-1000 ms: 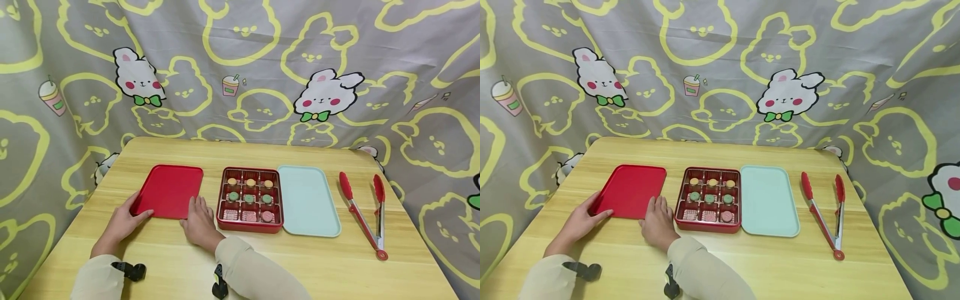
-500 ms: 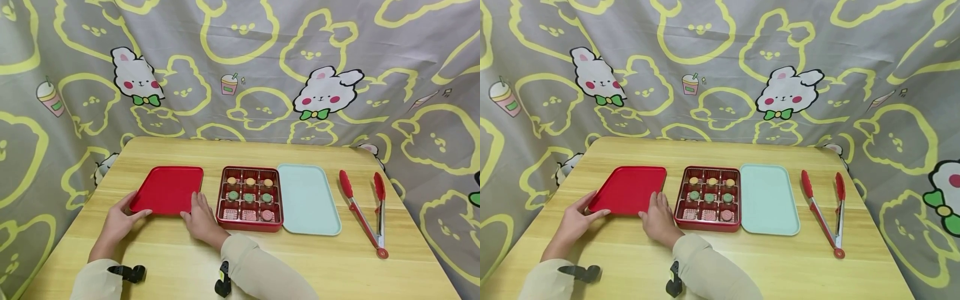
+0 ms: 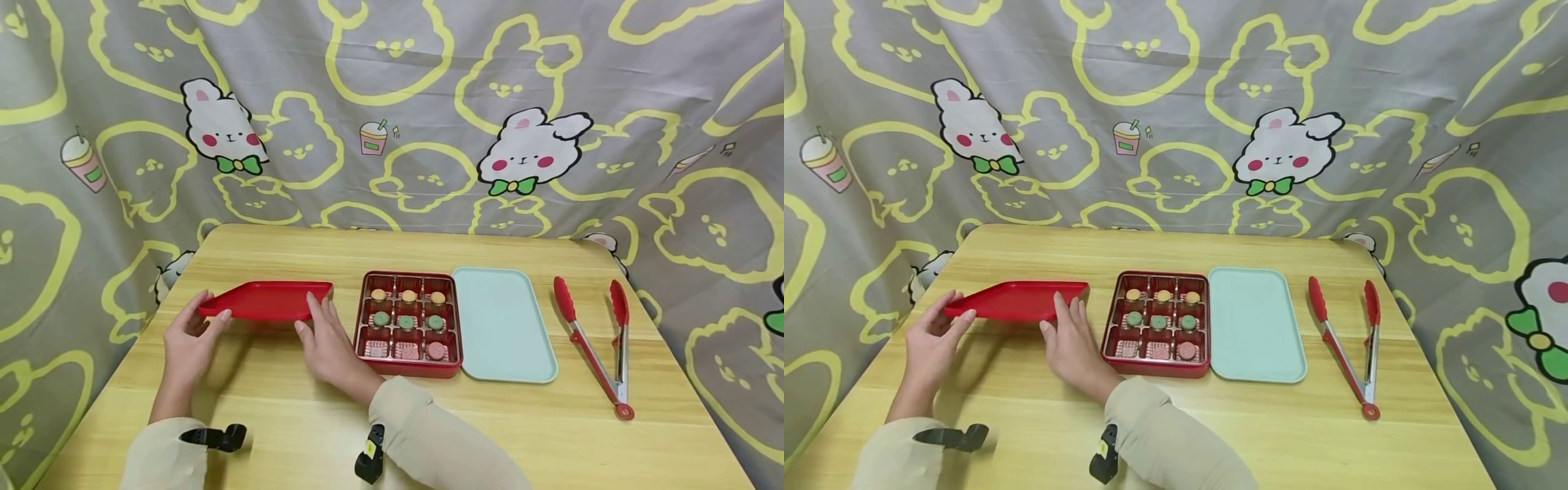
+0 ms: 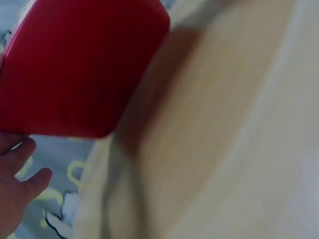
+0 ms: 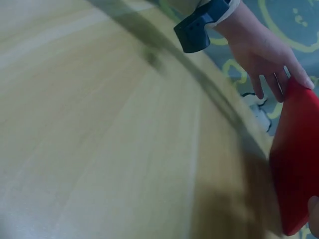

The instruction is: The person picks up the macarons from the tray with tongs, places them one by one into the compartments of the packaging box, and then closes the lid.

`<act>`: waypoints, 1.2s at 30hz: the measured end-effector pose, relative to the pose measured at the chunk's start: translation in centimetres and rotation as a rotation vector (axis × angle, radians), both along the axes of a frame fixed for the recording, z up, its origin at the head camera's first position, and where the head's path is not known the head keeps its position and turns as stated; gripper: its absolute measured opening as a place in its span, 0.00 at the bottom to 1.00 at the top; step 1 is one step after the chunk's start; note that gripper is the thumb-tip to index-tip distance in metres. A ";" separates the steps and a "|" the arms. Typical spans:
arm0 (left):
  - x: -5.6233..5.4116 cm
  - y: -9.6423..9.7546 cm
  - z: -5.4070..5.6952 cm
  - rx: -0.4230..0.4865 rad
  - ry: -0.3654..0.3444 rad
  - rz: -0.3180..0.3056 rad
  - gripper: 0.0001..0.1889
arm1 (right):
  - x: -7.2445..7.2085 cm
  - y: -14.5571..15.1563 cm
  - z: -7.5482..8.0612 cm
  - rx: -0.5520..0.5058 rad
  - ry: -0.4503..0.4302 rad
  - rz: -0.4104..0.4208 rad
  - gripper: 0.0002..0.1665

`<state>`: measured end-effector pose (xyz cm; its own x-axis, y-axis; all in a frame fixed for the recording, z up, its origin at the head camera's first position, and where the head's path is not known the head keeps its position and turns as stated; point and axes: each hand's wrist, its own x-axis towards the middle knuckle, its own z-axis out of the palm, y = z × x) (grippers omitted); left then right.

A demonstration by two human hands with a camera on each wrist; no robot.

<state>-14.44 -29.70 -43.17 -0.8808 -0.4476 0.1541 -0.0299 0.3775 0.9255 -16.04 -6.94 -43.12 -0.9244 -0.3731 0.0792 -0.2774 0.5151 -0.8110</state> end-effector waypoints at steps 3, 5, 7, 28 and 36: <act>-0.6 0.7 0.9 0.080 0.138 0.009 0.30 | -0.1 0.4 0.7 -0.062 0.010 -0.012 0.35; -0.9 1.1 1.6 0.109 0.197 0.006 0.30 | -0.1 0.6 1.1 -0.087 0.015 -0.025 0.36; -1.1 1.6 2.2 0.137 0.237 -0.010 0.32 | -0.2 0.9 1.4 -0.112 0.031 -0.033 0.37; -2.7 8.0 8.1 -0.052 0.363 -0.224 0.41 | -2.0 4.9 3.9 -0.201 0.457 -0.182 0.38; -3.7 12.3 10.0 -0.200 0.421 -0.327 0.43 | -3.7 9.5 6.2 -0.212 0.525 -0.293 0.39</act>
